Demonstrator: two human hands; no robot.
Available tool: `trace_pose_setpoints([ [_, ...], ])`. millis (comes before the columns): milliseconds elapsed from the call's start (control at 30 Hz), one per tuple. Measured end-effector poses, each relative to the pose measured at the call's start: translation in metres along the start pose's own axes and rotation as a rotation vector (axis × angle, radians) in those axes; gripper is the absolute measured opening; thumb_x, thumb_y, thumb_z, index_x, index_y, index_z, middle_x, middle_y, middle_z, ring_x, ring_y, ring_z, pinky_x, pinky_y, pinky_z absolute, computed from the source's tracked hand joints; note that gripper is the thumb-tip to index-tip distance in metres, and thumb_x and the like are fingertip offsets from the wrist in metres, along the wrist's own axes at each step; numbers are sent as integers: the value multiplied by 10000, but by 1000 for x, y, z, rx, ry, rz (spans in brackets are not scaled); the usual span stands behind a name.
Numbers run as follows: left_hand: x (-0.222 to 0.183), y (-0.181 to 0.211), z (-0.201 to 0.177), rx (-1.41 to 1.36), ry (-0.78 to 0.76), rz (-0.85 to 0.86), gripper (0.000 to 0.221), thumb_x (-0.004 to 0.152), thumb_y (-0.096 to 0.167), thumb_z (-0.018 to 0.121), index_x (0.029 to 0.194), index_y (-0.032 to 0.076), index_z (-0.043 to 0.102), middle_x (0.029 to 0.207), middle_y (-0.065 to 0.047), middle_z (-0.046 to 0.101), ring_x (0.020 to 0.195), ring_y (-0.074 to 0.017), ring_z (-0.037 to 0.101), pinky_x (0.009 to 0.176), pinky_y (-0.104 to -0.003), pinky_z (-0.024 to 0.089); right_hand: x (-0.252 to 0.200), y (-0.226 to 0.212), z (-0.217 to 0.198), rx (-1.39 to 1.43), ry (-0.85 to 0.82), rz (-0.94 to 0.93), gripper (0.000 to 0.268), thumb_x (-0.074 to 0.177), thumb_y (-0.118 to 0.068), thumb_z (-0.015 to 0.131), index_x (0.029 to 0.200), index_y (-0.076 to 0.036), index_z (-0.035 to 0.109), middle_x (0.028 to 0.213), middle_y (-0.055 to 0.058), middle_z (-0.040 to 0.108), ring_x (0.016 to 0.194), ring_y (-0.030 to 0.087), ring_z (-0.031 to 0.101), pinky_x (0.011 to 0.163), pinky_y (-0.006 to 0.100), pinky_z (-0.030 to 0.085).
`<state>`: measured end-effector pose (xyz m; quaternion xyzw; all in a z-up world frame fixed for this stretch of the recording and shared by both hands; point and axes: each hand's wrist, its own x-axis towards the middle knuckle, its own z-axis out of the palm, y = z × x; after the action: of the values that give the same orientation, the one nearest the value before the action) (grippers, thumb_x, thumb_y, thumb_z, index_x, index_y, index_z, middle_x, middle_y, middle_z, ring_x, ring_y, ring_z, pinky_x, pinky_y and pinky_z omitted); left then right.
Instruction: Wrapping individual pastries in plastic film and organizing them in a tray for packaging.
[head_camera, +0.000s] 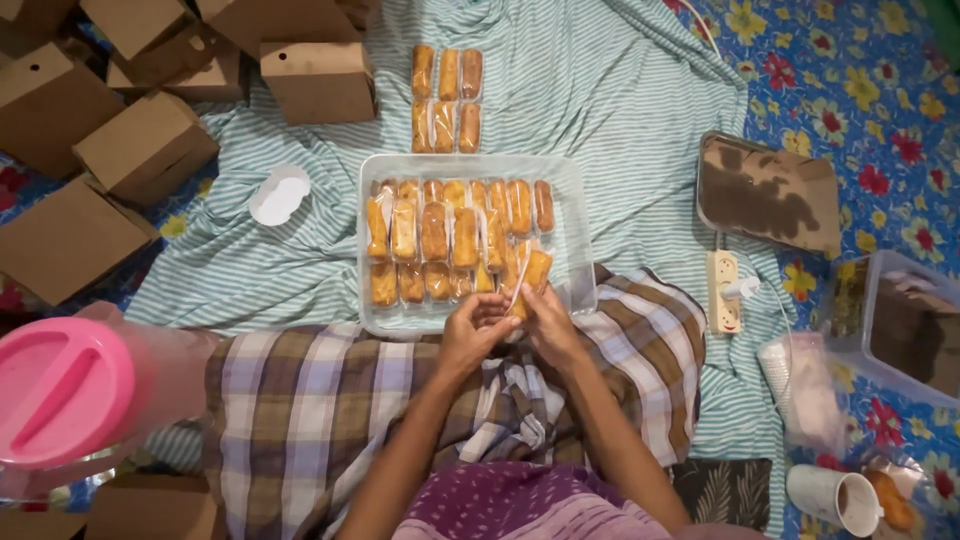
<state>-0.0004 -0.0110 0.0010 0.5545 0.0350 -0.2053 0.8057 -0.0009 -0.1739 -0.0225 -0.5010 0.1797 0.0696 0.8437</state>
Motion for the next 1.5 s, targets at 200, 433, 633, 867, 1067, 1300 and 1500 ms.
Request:
trace_pose_setpoints([
  [200, 11, -10, 9, 24, 89, -38, 595, 708, 69, 956, 1213, 27, 645, 1081, -119, 752, 886, -133, 741, 820, -238, 645, -10, -21, 19, 1, 8, 5, 287, 1042, -248, 562, 1305, -170, 476, 1159, 119, 678, 901, 168, 688, 760, 328, 570],
  [433, 28, -20, 13, 102, 160, 14, 470, 743, 78, 933, 1143, 79, 688, 1039, -98, 761, 838, -107, 727, 743, -219, 644, 0, -37, 12, -74, -2, 69, 434, 952, -185, 618, 1372, -139, 522, 1327, 146, 594, 1165, 275, 593, 994, 425, 454],
  [633, 41, -33, 17, 148, 170, 79, 439, 719, 71, 952, 1088, 71, 713, 900, -80, 756, 773, -86, 676, 643, -200, 620, 2, -67, 10, -272, -17, 106, 435, 865, -103, 682, 1296, -138, 630, 1177, 42, 647, 1001, 164, 605, 856, 291, 490],
  [867, 52, -11, 29, 223, 145, 148, 420, 737, 92, 937, 1088, 57, 709, 919, -90, 758, 772, -123, 714, 656, -224, 622, 24, -72, -8, -296, 18, 123, 500, 844, -158, 796, 1315, -94, 638, 1206, 63, 636, 987, 165, 638, 873, 325, 527],
  [1067, 67, -6, 7, 893, 184, 531, 353, 811, 276, 882, 1086, 154, 698, 908, -31, 653, 687, -215, 709, 531, -316, 582, 56, -95, -9, -514, -60, 55, 382, 852, -201, 790, 1183, -60, 661, 1043, 35, 581, 867, 128, 604, 739, 267, 513],
  [1300, 86, -28, -2, 1281, 155, 714, 304, 786, 216, 818, 1056, 212, 678, 951, 0, 567, 793, -243, 684, 641, -345, 583, 120, -48, -66, -634, -52, 76, 680, 807, -169, 835, 1397, -21, 530, 942, 97, 588, 772, 189, 654, 662, 296, 560],
  [1500, 88, -28, -9, 1295, 144, 616, 132, 888, 237, 719, 998, 226, 648, 878, -3, 570, 758, -270, 683, 603, -370, 572, 130, -34, -70, -735, -18, 154, 846, 807, -173, 821, 1503, 4, 374, 1000, 140, 591, 842, 217, 666, 707, 326, 575],
])
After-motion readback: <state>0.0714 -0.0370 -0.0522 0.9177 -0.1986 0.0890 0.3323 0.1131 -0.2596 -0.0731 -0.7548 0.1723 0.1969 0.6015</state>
